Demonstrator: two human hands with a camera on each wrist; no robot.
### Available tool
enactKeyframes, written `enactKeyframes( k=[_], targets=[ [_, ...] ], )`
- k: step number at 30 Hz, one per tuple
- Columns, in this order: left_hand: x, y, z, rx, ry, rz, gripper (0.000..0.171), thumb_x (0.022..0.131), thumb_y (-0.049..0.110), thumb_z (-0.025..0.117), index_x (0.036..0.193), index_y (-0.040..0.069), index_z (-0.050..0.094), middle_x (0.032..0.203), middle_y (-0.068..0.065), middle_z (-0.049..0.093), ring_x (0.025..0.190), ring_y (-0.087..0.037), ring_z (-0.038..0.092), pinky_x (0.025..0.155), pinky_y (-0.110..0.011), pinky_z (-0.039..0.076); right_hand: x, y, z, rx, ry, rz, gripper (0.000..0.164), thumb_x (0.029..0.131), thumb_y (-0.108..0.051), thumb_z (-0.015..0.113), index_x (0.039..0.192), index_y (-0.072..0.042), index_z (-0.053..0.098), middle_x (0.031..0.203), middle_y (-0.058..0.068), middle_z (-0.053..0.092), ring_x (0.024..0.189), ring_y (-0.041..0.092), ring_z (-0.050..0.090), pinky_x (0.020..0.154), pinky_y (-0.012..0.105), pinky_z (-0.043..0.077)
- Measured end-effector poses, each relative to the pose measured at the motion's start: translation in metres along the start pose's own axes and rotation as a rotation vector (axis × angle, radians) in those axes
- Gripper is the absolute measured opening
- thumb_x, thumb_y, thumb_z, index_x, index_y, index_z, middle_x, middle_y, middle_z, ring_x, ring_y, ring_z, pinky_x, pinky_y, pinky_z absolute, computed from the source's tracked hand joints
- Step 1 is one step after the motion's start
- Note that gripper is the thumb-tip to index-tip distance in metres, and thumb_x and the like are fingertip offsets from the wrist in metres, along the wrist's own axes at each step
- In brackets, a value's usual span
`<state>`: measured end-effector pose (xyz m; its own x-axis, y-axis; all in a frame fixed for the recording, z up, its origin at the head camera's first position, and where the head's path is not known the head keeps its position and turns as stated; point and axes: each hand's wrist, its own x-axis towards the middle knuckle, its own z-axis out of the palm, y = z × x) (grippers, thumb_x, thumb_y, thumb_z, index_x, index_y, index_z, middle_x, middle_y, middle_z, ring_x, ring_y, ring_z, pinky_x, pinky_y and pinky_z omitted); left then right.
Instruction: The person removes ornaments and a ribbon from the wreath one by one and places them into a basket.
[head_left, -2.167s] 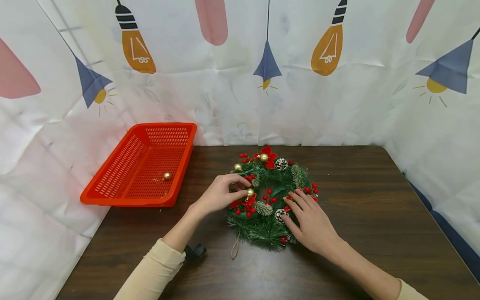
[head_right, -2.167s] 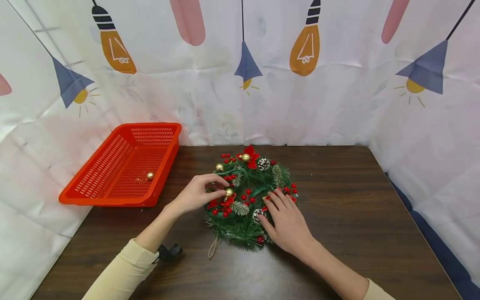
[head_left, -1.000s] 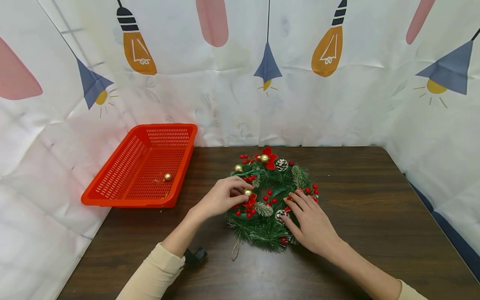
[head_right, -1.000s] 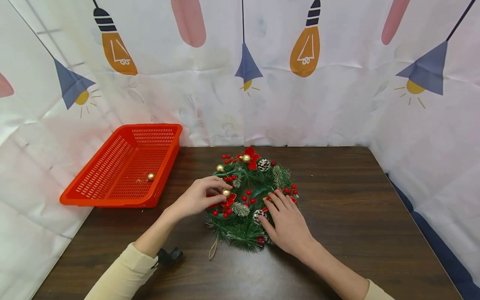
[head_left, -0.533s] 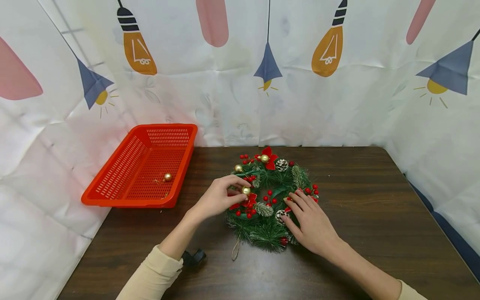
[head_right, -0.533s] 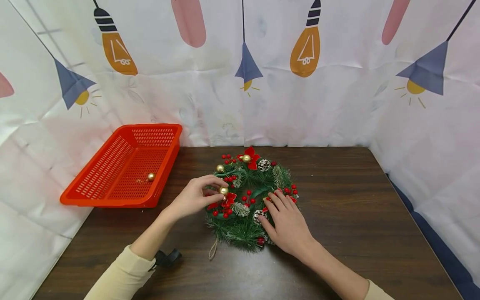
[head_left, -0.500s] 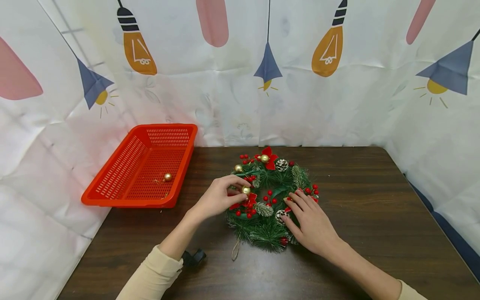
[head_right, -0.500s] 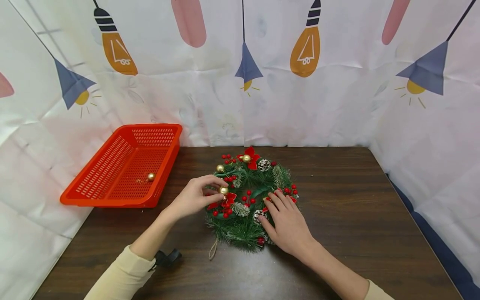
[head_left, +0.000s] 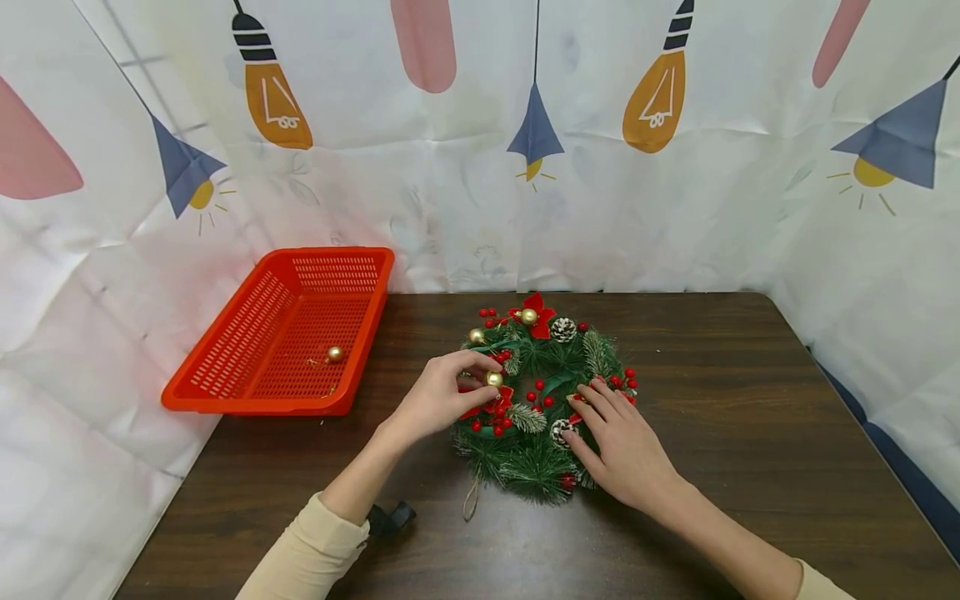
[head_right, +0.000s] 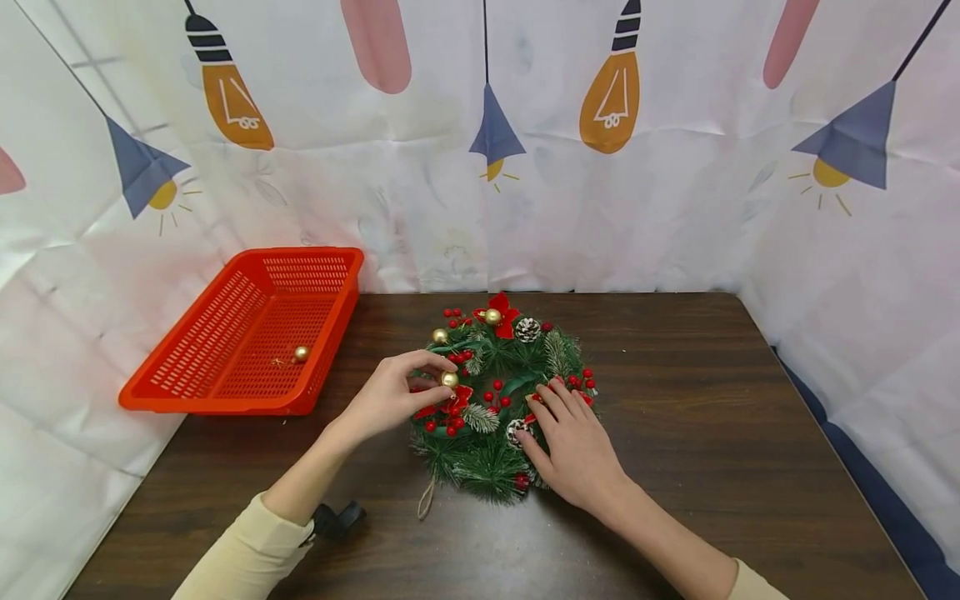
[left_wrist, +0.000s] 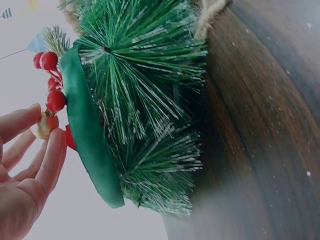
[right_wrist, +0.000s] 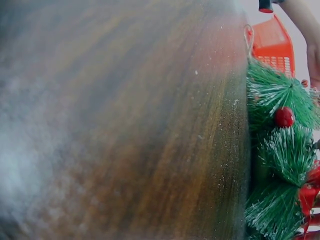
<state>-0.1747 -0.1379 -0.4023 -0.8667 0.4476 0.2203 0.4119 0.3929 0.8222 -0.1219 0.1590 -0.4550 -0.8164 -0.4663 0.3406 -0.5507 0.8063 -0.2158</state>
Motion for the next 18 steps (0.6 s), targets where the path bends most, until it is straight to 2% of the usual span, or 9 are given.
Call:
enactKeyframes(
  k=[5, 13, 18],
  targets=[
    [-0.0005, 0.0051, 0.0024, -0.019, -0.016, 0.012, 0.024, 0.093, 0.007, 0.078, 0.116, 0.012, 0.074, 0.113, 0.002, 0.069, 0.093, -0.015, 0.068, 0.08, -0.029, 0.06, -0.0001, 0.0001, 0.0001, 0.001, 0.0, 0.001, 0.057, 0.102, -0.044, 0.062, 0.14, -0.001, 0.062, 0.148, 0.019, 0.053, 0.147, 0.04, 0.035, 0.117, 0.06, 0.029],
    [0.0019, 0.0077, 0.0061, -0.009, -0.021, 0.051, 0.025, 0.091, 0.006, 0.08, 0.114, 0.013, 0.073, 0.111, 0.002, 0.069, 0.092, -0.016, 0.07, 0.08, -0.029, 0.06, 0.0001, -0.0003, -0.0001, 0.001, 0.001, -0.002, 0.057, 0.102, -0.044, 0.062, 0.139, -0.001, 0.062, 0.148, 0.019, 0.053, 0.146, 0.039, 0.036, 0.117, 0.06, 0.029],
    [0.0024, 0.0092, 0.0049, 0.023, -0.007, 0.043, 0.024, 0.09, 0.006, 0.08, 0.112, 0.012, 0.073, 0.109, 0.003, 0.068, 0.092, -0.014, 0.069, 0.081, -0.028, 0.06, 0.0002, -0.0007, -0.0005, 0.002, -0.001, -0.003, 0.057, 0.102, -0.044, 0.062, 0.14, -0.001, 0.062, 0.148, 0.019, 0.053, 0.146, 0.039, 0.036, 0.117, 0.059, 0.029]
  ],
)
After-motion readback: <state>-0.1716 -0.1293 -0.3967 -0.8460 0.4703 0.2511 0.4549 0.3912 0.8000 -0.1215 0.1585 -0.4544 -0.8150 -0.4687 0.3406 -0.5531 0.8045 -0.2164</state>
